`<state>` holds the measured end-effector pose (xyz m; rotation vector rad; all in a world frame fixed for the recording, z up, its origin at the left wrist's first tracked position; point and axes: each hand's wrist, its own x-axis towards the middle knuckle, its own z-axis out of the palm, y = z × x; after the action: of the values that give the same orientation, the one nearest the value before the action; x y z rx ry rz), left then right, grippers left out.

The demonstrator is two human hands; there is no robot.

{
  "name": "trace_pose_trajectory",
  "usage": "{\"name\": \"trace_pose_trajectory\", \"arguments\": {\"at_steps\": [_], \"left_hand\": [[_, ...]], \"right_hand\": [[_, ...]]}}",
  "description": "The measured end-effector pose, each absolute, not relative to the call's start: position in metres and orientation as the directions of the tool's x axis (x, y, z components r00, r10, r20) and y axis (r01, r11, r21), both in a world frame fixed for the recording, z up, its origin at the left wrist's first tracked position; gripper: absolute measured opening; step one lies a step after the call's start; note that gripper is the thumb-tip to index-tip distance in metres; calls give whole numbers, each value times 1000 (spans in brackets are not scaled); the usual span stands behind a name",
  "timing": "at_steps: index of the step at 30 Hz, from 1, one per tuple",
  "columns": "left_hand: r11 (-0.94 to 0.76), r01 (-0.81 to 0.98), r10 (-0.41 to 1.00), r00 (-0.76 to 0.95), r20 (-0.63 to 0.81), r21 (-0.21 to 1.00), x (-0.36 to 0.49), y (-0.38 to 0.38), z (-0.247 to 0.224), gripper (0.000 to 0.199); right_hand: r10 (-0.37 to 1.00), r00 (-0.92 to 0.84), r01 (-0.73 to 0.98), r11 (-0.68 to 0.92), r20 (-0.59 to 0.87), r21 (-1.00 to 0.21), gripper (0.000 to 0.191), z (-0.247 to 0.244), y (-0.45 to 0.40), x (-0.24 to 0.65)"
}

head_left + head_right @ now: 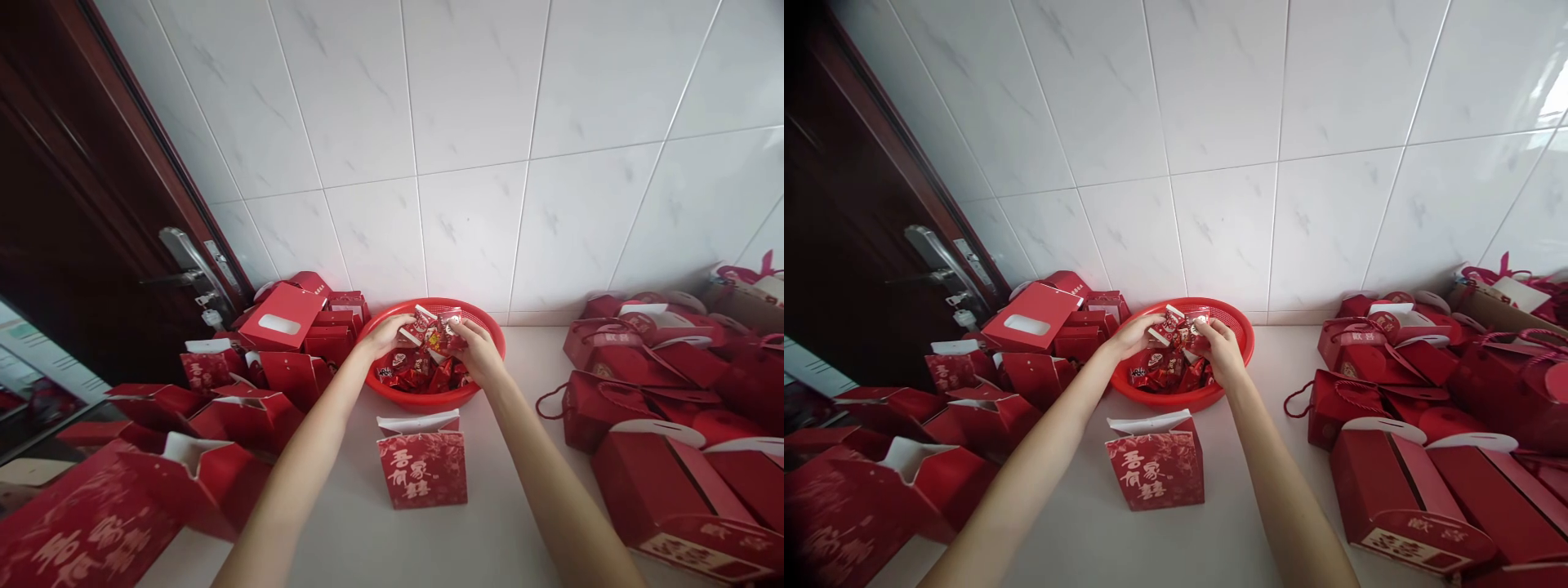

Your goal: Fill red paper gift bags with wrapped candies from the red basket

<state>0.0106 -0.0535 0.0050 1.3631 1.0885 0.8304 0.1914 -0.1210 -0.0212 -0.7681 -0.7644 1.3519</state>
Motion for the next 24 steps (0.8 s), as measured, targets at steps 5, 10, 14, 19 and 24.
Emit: {"name": "trace_pose_trajectory", "arguments": {"at_steps": [5, 10, 14, 19, 24], "left_hand": [[-126, 140, 887, 460, 48, 982, 17, -77, 10, 25], [-251, 170, 821, 558, 116, 953, 15, -84, 12, 47], [-244, 185, 834, 542, 108, 952, 12, -82, 8, 45], [-255, 308, 863, 499, 72, 916, 5, -77, 7, 49], [-228, 742, 952, 306, -16, 631, -9, -52, 2, 27]], "right_hand": [[998, 1, -516, 61, 70, -854, 40, -20, -124, 192], [996, -10, -470, 77, 93, -879, 42, -19, -126, 193], [997, 39, -466, 83, 73, -881, 42, -18, -128, 192], [988, 146, -491, 116, 50, -863, 40, -18, -127, 190], [955, 289, -481, 206, 68, -852, 35, -21, -125, 189]]}}
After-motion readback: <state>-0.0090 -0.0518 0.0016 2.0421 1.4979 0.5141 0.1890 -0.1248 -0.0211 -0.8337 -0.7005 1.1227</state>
